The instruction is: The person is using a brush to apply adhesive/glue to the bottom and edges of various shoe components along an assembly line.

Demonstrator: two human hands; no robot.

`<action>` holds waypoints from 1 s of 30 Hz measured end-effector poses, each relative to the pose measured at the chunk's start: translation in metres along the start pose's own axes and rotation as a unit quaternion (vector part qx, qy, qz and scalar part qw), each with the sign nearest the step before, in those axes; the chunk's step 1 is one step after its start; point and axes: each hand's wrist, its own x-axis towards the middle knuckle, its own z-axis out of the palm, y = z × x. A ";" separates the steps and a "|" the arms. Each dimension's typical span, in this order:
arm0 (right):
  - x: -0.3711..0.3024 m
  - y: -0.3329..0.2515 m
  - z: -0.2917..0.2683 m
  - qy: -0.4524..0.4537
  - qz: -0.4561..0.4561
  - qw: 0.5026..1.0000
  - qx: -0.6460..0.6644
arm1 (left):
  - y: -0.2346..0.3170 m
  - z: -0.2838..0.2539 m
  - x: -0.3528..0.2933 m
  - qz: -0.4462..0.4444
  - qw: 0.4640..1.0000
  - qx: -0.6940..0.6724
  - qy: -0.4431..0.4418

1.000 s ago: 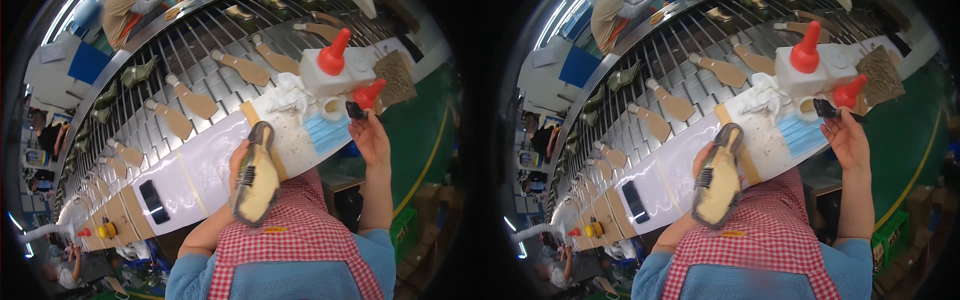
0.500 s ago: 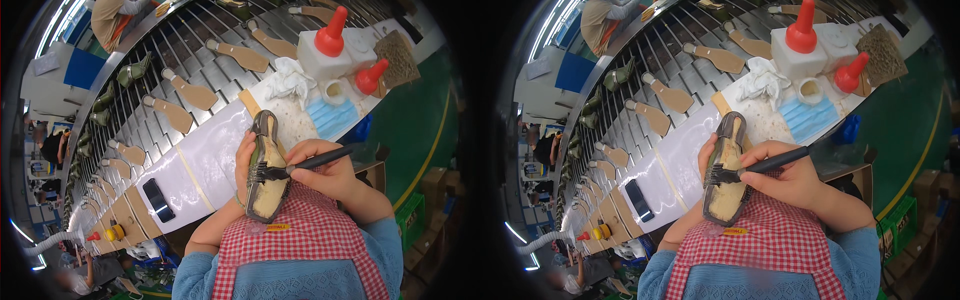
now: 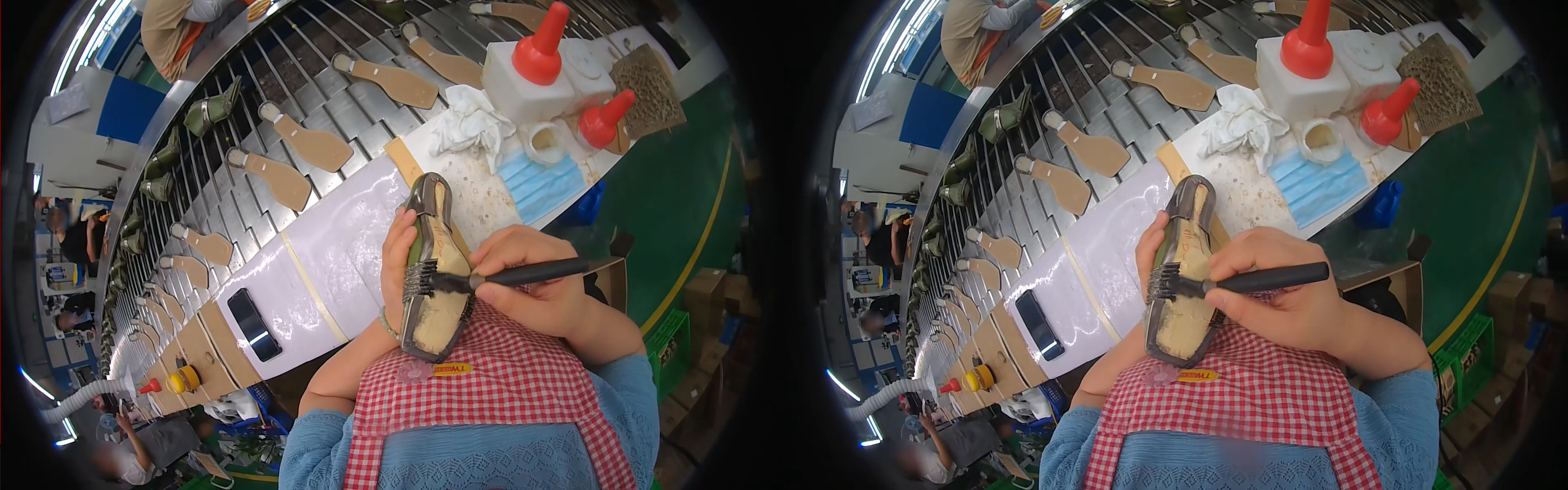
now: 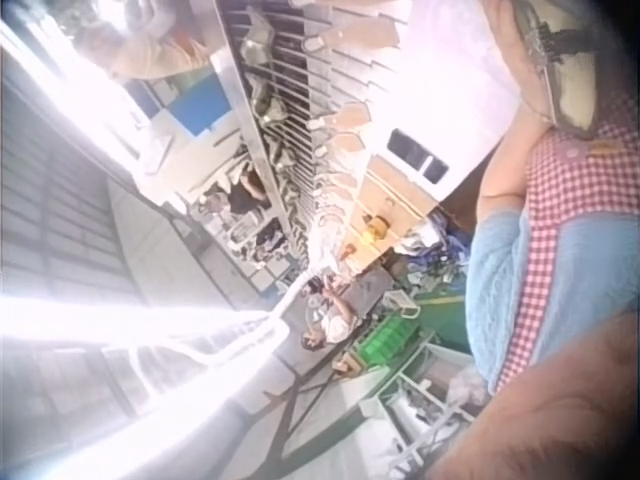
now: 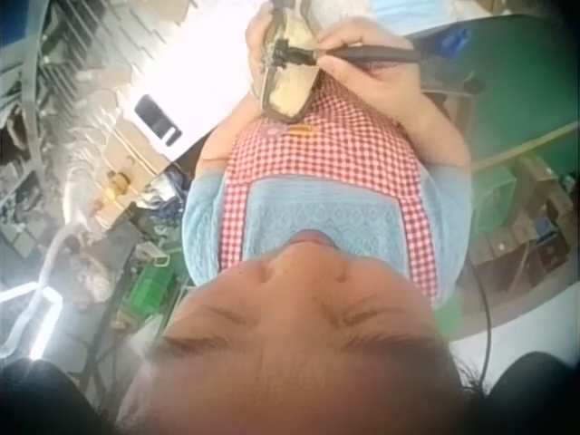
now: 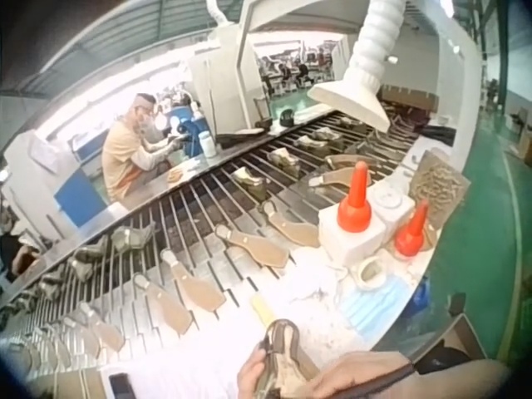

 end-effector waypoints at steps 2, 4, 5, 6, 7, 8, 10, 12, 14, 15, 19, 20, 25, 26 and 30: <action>0.004 -0.002 -0.002 0.024 -0.045 0.996 -0.074 | 0.001 0.001 0.001 0.007 1.000 0.007 -0.001; 0.006 -0.007 0.000 0.010 -0.086 0.991 -0.098 | 0.003 -0.001 0.004 0.014 1.000 0.015 -0.001; 0.005 -0.009 0.002 -0.004 -0.127 0.984 -0.121 | 0.005 -0.003 0.005 0.022 0.999 0.046 -0.004; 0.003 -0.010 0.004 -0.019 -0.119 0.988 -0.095 | 0.006 -0.005 0.007 0.030 0.997 0.077 -0.007; 0.004 -0.011 0.005 -0.019 -0.120 0.988 -0.095 | 0.008 -0.006 0.008 0.031 0.997 0.077 -0.006; 0.005 -0.012 0.005 -0.034 -0.108 0.991 -0.073 | 0.009 -0.007 0.010 0.051 0.989 0.142 0.003; 0.006 -0.013 -0.002 -0.084 -0.048 0.995 0.002 | 0.017 -0.012 0.013 0.036 0.975 0.217 0.004; 0.003 -0.015 -0.004 -0.021 0.007 0.991 0.129 | 0.047 -0.026 0.031 -0.053 0.974 0.220 -0.016; 0.001 -0.011 -0.010 0.050 0.063 0.959 0.270 | 0.043 -0.052 0.033 -0.207 0.972 -0.105 0.022; 0.002 -0.007 -0.015 0.058 0.072 0.947 0.307 | 0.037 -0.075 0.035 -0.168 0.984 -0.042 -0.051; 0.014 -0.005 -0.014 0.076 0.133 0.906 0.394 | 0.038 -0.094 0.055 -0.270 0.926 -0.257 -0.059; 0.015 -0.005 -0.013 0.086 0.171 0.870 0.455 | 0.039 -0.092 0.056 -0.286 0.919 -0.257 -0.088; 0.022 -0.005 0.005 0.101 0.174 0.879 0.433 | 0.054 -0.080 0.057 -0.311 0.880 -0.236 -0.270; 0.024 -0.009 0.009 0.086 0.140 0.916 0.365 | 0.058 -0.077 0.059 -0.312 0.878 -0.239 -0.273; 0.022 -0.008 0.013 0.056 0.018 0.981 0.186 | 0.066 -0.072 0.065 -0.323 0.861 -0.213 -0.331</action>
